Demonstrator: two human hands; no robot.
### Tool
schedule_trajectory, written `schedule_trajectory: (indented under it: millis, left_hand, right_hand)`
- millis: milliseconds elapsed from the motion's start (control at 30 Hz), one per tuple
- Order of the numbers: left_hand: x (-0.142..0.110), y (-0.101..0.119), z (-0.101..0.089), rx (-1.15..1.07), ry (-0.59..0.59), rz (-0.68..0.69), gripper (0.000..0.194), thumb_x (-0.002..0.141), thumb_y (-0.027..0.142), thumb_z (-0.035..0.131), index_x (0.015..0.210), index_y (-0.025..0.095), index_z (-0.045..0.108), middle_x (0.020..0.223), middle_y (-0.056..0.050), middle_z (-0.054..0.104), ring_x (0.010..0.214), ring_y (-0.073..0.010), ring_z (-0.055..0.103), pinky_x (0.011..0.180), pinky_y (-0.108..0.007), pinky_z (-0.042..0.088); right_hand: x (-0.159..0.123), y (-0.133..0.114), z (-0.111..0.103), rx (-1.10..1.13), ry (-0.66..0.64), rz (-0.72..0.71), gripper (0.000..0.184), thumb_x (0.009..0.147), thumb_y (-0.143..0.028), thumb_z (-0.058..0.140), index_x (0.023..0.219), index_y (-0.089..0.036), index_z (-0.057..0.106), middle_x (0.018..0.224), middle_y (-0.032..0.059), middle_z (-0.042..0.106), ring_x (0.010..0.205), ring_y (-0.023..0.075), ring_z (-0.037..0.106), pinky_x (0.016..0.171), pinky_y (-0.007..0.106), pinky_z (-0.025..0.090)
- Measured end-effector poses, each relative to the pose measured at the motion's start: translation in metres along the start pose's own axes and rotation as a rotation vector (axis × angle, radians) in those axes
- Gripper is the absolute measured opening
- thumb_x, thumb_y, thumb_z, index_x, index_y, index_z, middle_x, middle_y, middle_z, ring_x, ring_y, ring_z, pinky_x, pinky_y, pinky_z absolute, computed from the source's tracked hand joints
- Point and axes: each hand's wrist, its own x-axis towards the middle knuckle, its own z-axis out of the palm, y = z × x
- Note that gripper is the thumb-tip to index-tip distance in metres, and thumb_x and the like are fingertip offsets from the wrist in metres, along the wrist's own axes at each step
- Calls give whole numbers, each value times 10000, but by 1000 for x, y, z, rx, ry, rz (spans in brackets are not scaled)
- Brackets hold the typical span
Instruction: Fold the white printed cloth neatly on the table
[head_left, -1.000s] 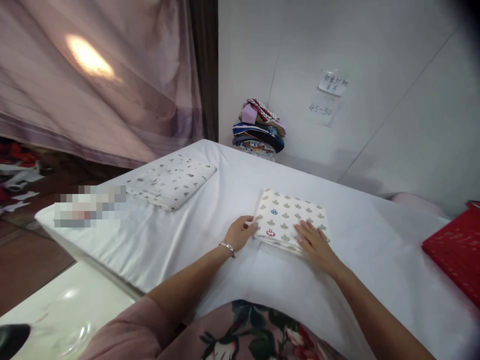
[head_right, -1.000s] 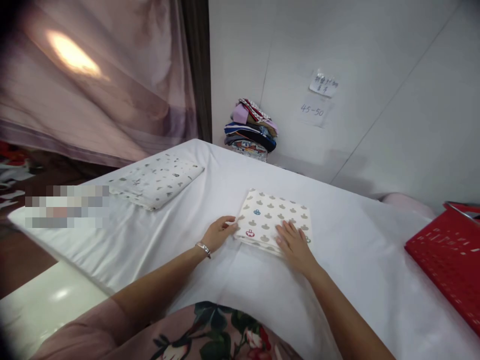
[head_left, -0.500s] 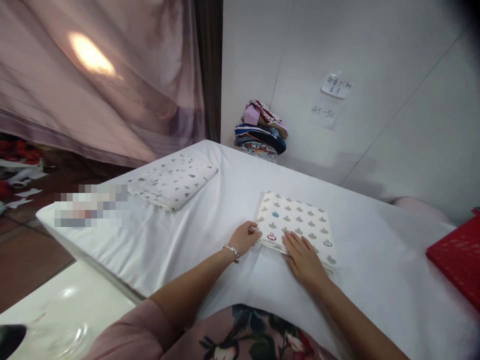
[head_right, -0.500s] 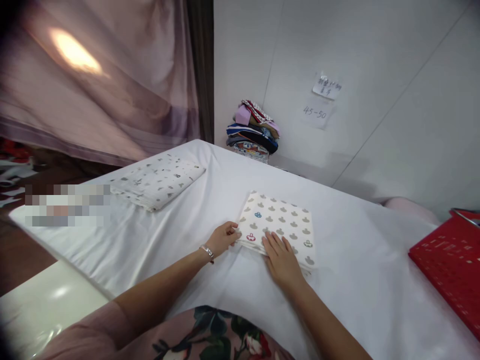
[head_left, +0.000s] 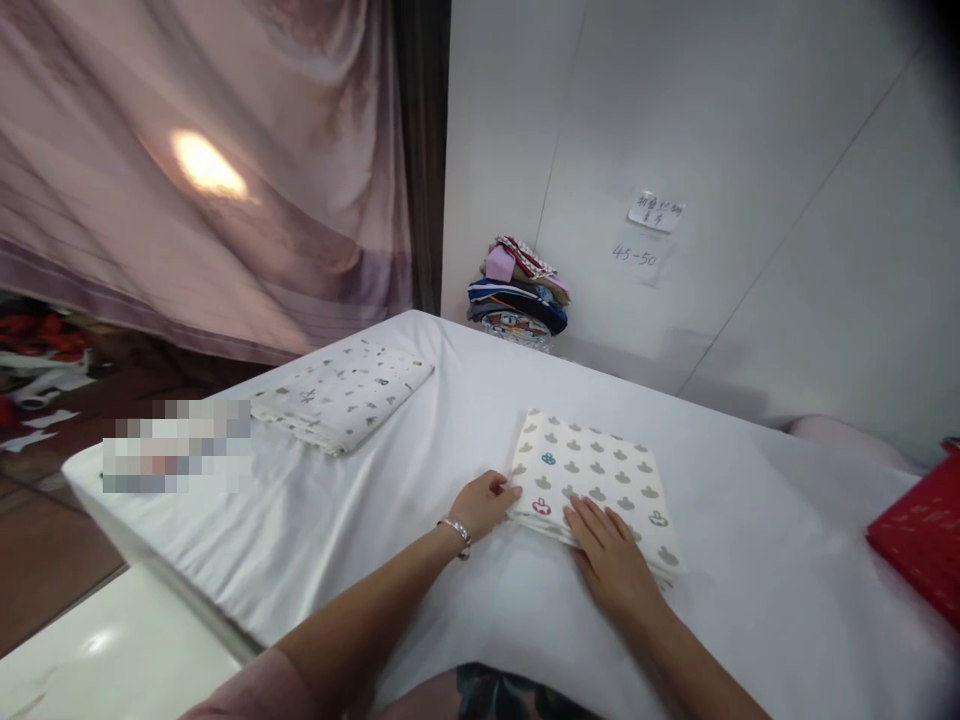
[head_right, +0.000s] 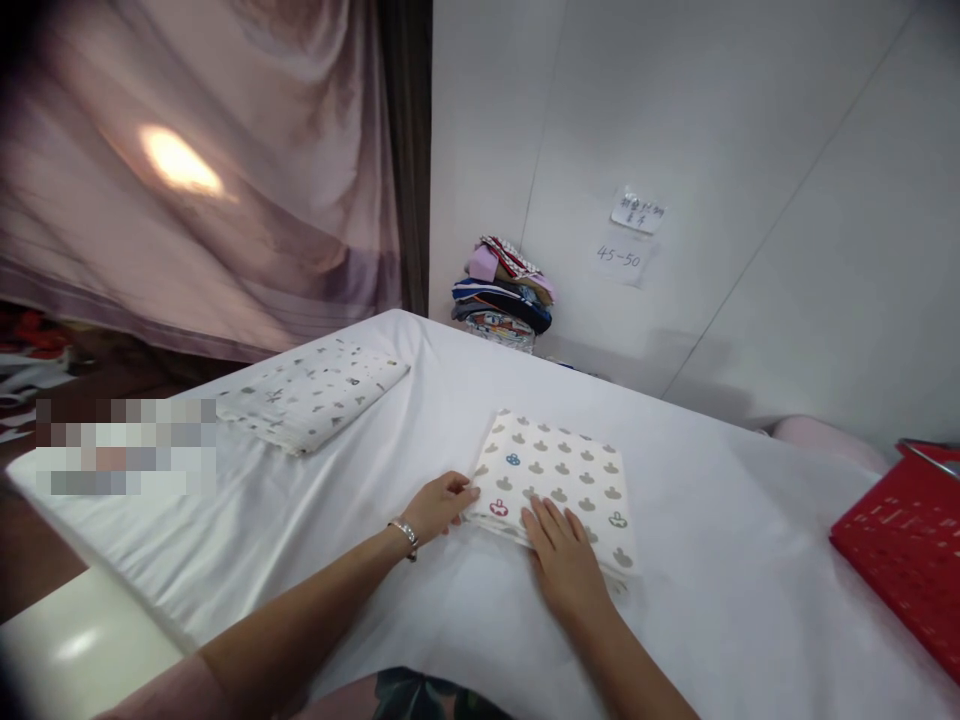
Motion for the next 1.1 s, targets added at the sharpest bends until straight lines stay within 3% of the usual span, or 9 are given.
schedule_trajectory:
  millis: [100,167,267,400,533,767,900,1000,1100]
  left_hand:
    - [3,3,-1,8,-8,-6,462,682,528,570,993,192,513,807,-19,616,449,-85,518,438,-204,362]
    - [6,7,1,-13,-51,-54,514,670,527,583,1038,183,479,719,5,597,403,-81,488,415,-209,339]
    - [12,14,3,-116,-157,-180,471,643,527,602,930,168,500,518,60,483,341,-69,388,351,-201,226]
    - [17,20,4,-410,-386,-356,406,583,532,632,673,165,482,468,75,399,333,-26,260,347,-187,67]
    - [15,27,5,-622,-487,-435,390,562,481,660,653,170,443,492,77,412,338,-16,259,343,-159,59]
    - [2,46,14,-717,-494,-426,341,617,429,619,647,173,397,486,80,386,337,-12,251,327,-136,70]
    - [-8,51,13,-718,-482,-385,346,610,435,630,676,172,415,504,83,392,348,-9,249,341,-142,65]
    - [-21,59,5,-686,-535,-318,378,616,493,615,690,165,443,527,74,418,356,-7,250,353,-157,58]
    - [-35,68,-7,-568,-526,-206,460,690,618,479,697,157,474,545,49,462,355,-20,273,354,-173,103]
  right_hand:
    - [-9,4,2,-49,33,58,571,797,-128,373,1355,-224,302,1387,50,343,1260,228,308,994,428,283]
    - [-14,6,3,-69,36,69,633,755,-58,359,1361,-224,286,1379,47,358,1254,222,316,992,423,283]
    - [-16,5,1,-77,28,68,697,716,-2,342,1369,-230,262,1372,50,370,1248,219,323,989,426,283]
    - [-11,-4,-7,-54,55,63,653,756,-112,396,1381,-205,231,1383,74,346,1255,258,304,1001,468,249]
    - [-4,-14,-10,-22,111,112,654,786,-239,436,1389,-173,193,1368,107,363,1242,285,314,1000,485,232]
    - [5,-22,-3,22,170,243,671,787,-158,410,1399,-141,135,1261,136,464,1168,269,388,982,456,264]
    - [1,-14,-6,53,225,193,721,756,-71,363,1409,-155,69,1221,131,488,1100,257,444,936,439,333]
    - [-4,-2,-26,54,316,147,703,779,-83,339,1410,-175,43,1216,129,491,1082,254,466,906,419,380]
    - [-5,9,-63,69,370,135,677,792,-107,347,1407,-200,81,1262,116,461,1127,247,449,927,406,386]
